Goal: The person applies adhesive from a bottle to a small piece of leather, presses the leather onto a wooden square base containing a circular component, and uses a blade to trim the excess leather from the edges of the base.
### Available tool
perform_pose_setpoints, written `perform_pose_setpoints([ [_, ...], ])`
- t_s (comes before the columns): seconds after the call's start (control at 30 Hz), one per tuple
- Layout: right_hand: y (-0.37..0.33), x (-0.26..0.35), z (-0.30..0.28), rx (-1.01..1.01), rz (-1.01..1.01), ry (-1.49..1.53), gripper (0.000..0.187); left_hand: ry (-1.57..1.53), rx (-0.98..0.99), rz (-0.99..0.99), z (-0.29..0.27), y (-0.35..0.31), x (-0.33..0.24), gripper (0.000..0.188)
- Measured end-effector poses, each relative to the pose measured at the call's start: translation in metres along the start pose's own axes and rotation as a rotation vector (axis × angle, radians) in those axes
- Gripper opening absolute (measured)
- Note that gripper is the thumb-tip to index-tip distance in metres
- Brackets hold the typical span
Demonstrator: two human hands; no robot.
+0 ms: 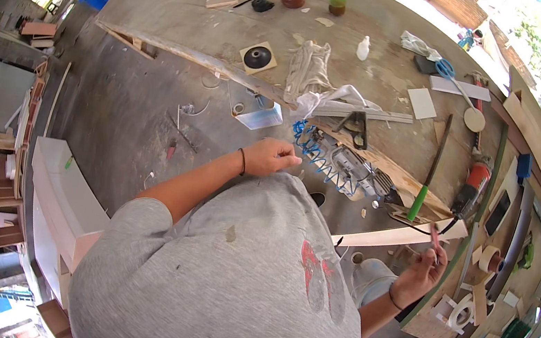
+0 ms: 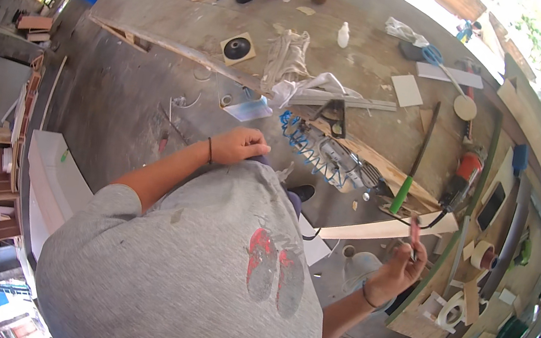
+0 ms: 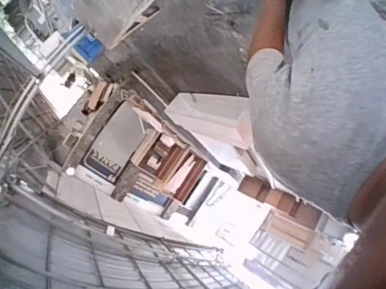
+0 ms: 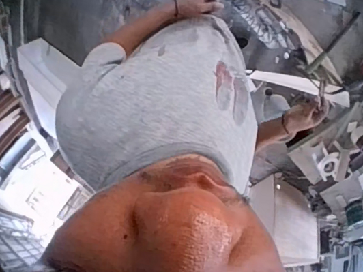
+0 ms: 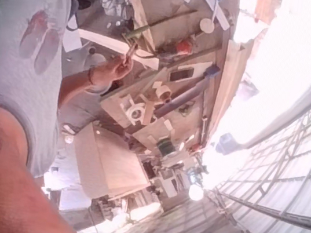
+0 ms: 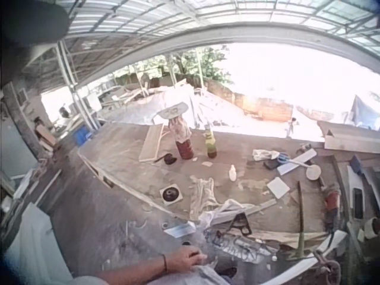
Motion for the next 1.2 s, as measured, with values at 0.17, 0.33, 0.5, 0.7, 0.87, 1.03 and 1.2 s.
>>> perform_pose_setpoints([
  [0.17, -0.001, -0.009, 0.093, 0.181, 0.111, 0.029, 0.025, -0.052, -0.160, 0.045, -0.031, 0.002, 0.025, 0.024],
  [0.33, 0.001, -0.040, 0.204, 0.429, 0.469, 0.312, 0.030, -0.494, 0.254, 0.037, -0.047, 0.011, -0.016, 0.035],
  [0.5, 0.001, -0.098, 0.315, 0.429, 0.561, 0.246, 0.033, -0.845, 0.686, -0.001, -0.099, 0.027, 0.003, 0.039],
  [0.7, -0.026, -0.134, 0.439, 0.461, 0.454, -0.150, 0.037, -0.611, 0.260, 0.023, -0.190, 0.047, 0.043, 0.043],
  [0.87, -0.030, -0.148, 0.488, 0.485, 0.549, 0.038, 0.041, -0.770, 0.321, 0.178, -0.227, 0.058, 0.049, 0.038],
  [1.03, -0.026, -0.145, 0.503, 0.524, 0.506, 0.080, 0.045, -0.807, 0.347, 0.173, -0.238, 0.067, 0.058, 0.033],
  [1.2, -0.036, -0.155, 0.505, 0.412, 0.469, 0.065, 0.045, -0.696, 0.371, 0.200, -0.249, 0.063, 0.057, 0.030],
])
Point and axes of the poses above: each hand's wrist, its own y-axis towards the middle knuckle, its own z-axis out of the palm, x = y × z, the point moved 2 cm from there along y, towards the middle knuckle, and after that the axes turned 3 degrees about -z, right-handed, at the moved point
